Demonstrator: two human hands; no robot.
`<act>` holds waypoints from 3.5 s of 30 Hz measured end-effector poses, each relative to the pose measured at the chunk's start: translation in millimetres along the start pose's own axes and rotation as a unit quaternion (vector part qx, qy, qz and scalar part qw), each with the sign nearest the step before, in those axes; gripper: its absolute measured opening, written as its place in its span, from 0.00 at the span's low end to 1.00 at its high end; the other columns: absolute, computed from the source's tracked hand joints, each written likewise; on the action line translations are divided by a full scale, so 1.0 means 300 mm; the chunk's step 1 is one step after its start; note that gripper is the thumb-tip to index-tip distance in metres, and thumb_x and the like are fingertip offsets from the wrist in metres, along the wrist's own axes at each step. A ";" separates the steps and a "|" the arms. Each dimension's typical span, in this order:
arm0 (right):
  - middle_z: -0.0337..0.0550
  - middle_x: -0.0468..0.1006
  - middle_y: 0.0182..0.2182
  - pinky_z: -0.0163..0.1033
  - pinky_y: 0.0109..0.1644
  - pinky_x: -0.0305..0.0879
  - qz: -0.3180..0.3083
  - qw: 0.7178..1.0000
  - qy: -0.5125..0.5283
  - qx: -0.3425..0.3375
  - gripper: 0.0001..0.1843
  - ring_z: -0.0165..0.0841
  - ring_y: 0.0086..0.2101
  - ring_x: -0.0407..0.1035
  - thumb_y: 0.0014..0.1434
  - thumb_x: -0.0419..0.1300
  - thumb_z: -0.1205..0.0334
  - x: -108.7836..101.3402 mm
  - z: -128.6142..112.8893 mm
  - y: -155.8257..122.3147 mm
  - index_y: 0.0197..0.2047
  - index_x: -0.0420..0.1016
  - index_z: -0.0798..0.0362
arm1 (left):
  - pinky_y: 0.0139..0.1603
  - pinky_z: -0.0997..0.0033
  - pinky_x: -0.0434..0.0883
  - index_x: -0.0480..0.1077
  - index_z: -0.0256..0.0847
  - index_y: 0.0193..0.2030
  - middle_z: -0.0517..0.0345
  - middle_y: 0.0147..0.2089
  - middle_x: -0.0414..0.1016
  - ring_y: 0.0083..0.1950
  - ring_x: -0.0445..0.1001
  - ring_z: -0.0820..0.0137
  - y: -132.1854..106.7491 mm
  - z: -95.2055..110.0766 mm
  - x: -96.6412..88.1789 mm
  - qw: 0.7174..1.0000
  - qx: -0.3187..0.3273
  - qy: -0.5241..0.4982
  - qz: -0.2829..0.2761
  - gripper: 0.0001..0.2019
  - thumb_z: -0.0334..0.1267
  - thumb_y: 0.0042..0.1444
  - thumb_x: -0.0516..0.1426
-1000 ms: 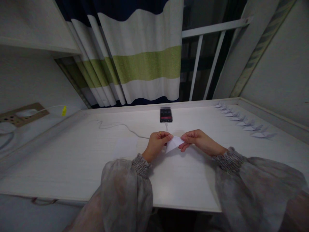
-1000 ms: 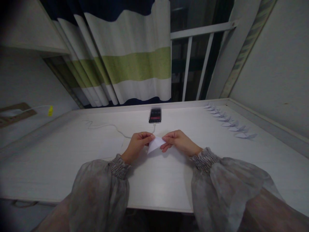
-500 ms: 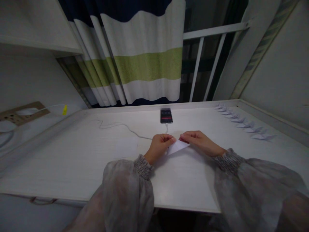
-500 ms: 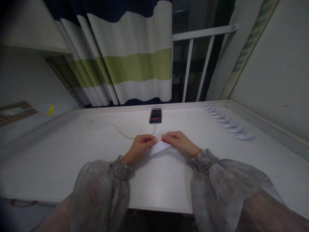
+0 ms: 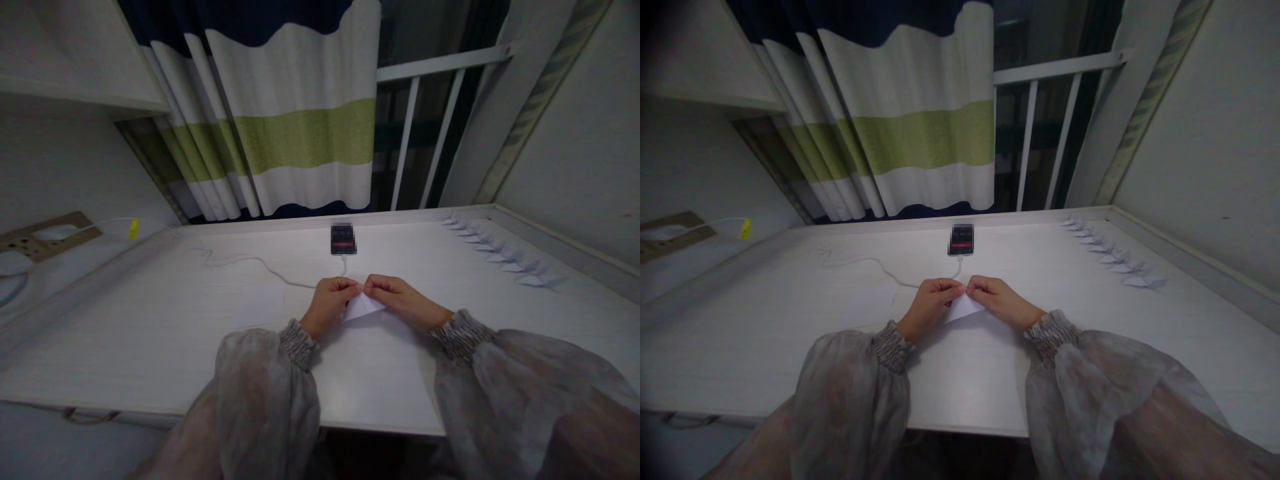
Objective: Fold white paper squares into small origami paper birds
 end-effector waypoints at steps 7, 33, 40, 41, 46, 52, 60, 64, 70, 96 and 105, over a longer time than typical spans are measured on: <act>0.34 0.59 0.20 0.33 0.29 0.51 -0.012 0.999 0.039 0.015 0.10 0.26 0.24 0.54 0.50 0.51 0.58 -0.046 0.004 -0.018 0.23 0.61 0.54 | 0.20 0.77 0.52 0.72 0.32 0.21 0.63 0.15 0.62 0.18 0.55 0.81 0.016 -0.006 -0.046 0.998 0.006 -0.010 0.054 0.11 0.40 0.35 0.61; 0.37 0.73 0.18 0.35 0.32 0.61 0.137 0.945 0.287 0.073 0.14 0.26 0.21 0.65 0.39 0.64 0.55 0.032 0.071 0.016 0.22 0.69 0.57 | 0.23 0.77 0.61 0.66 0.34 0.20 0.61 0.18 0.68 0.19 0.65 0.78 0.003 -0.001 -0.023 0.985 -0.026 -0.145 0.085 0.12 0.41 0.37 0.61; 0.38 0.73 0.15 0.34 0.28 0.61 0.148 0.945 0.281 0.076 0.13 0.26 0.18 0.65 0.38 0.65 0.57 0.010 0.083 0.015 0.21 0.70 0.59 | 0.24 0.77 0.62 0.67 0.33 0.24 0.59 0.22 0.69 0.22 0.67 0.77 0.011 0.000 -0.022 0.988 -0.028 -0.139 0.062 0.14 0.45 0.40 0.60; 0.38 0.73 0.15 0.34 0.27 0.61 0.149 0.945 0.281 0.076 0.13 0.26 0.18 0.65 0.38 0.65 0.57 0.007 0.084 0.015 0.22 0.71 0.59 | 0.25 0.77 0.63 0.68 0.33 0.26 0.58 0.23 0.70 0.23 0.68 0.77 0.012 0.001 -0.022 0.989 -0.026 -0.134 0.058 0.15 0.46 0.41 0.59; 0.37 0.73 0.16 0.34 0.26 0.61 0.153 0.947 0.274 0.076 0.14 0.26 0.17 0.64 0.37 0.66 0.56 -0.009 0.084 0.009 0.22 0.71 0.59 | 0.25 0.77 0.64 0.68 0.33 0.29 0.60 0.25 0.70 0.24 0.67 0.77 0.013 -0.007 -0.015 0.994 -0.036 -0.093 0.039 0.15 0.41 0.36 0.63; 0.35 0.72 0.18 0.33 0.31 0.63 0.145 0.951 0.274 0.020 0.14 0.25 0.21 0.66 0.38 0.65 0.55 -0.005 0.069 0.016 0.23 0.69 0.56 | 0.26 0.80 0.64 0.68 0.33 0.27 0.61 0.24 0.69 0.23 0.65 0.81 0.017 -0.020 -0.030 0.987 -0.035 -0.139 0.067 0.13 0.39 0.35 0.63; 0.32 0.67 0.13 0.33 0.24 0.59 0.210 0.954 0.206 0.058 0.16 0.25 0.17 0.61 0.34 0.66 0.54 -0.024 0.076 0.016 0.18 0.65 0.55 | 0.28 0.77 0.67 0.63 0.35 0.30 0.65 0.21 0.67 0.23 0.67 0.79 0.025 -0.026 -0.021 0.991 -0.016 -0.116 0.062 0.18 0.39 0.34 0.64; 0.33 0.67 0.12 0.32 0.22 0.59 0.225 0.953 0.195 0.063 0.16 0.24 0.16 0.60 0.35 0.65 0.53 -0.033 0.069 0.010 0.16 0.64 0.54 | 0.31 0.74 0.68 0.61 0.36 0.37 0.65 0.21 0.68 0.23 0.68 0.79 0.023 -0.016 -0.015 0.991 -0.005 -0.120 0.051 0.23 0.37 0.34 0.64; 0.34 0.67 0.12 0.33 0.24 0.61 0.258 0.937 0.227 0.063 0.17 0.25 0.16 0.61 0.34 0.65 0.52 -0.050 0.067 0.005 0.15 0.64 0.54 | 0.31 0.72 0.68 0.57 0.38 0.43 0.63 0.25 0.71 0.24 0.69 0.77 0.006 -0.011 0.007 0.991 -0.036 -0.124 0.027 0.31 0.33 0.31 0.66; 0.36 0.71 0.14 0.32 0.24 0.60 0.251 0.935 0.246 0.040 0.16 0.25 0.17 0.63 0.39 0.63 0.53 -0.051 0.077 -0.009 0.14 0.66 0.55 | 0.29 0.72 0.68 0.53 0.39 0.42 0.66 0.22 0.70 0.22 0.71 0.74 -0.010 0.011 0.023 0.996 0.008 -0.082 0.016 0.30 0.32 0.33 0.65; 0.36 0.70 0.12 0.31 0.23 0.58 0.261 0.925 0.272 0.046 0.15 0.23 0.15 0.62 0.38 0.64 0.55 -0.055 0.087 -0.010 0.14 0.66 0.55 | 0.30 0.76 0.67 0.58 0.38 0.40 0.66 0.24 0.69 0.23 0.69 0.79 -0.007 0.011 0.030 0.997 0.014 -0.077 -0.015 0.30 0.26 0.28 0.65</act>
Point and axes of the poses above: each hand's wrist, its own y-axis towards the middle knuckle, its own x-axis out of the palm, z = x × y, the point moved 6 cm from there along y, towards the middle knuckle
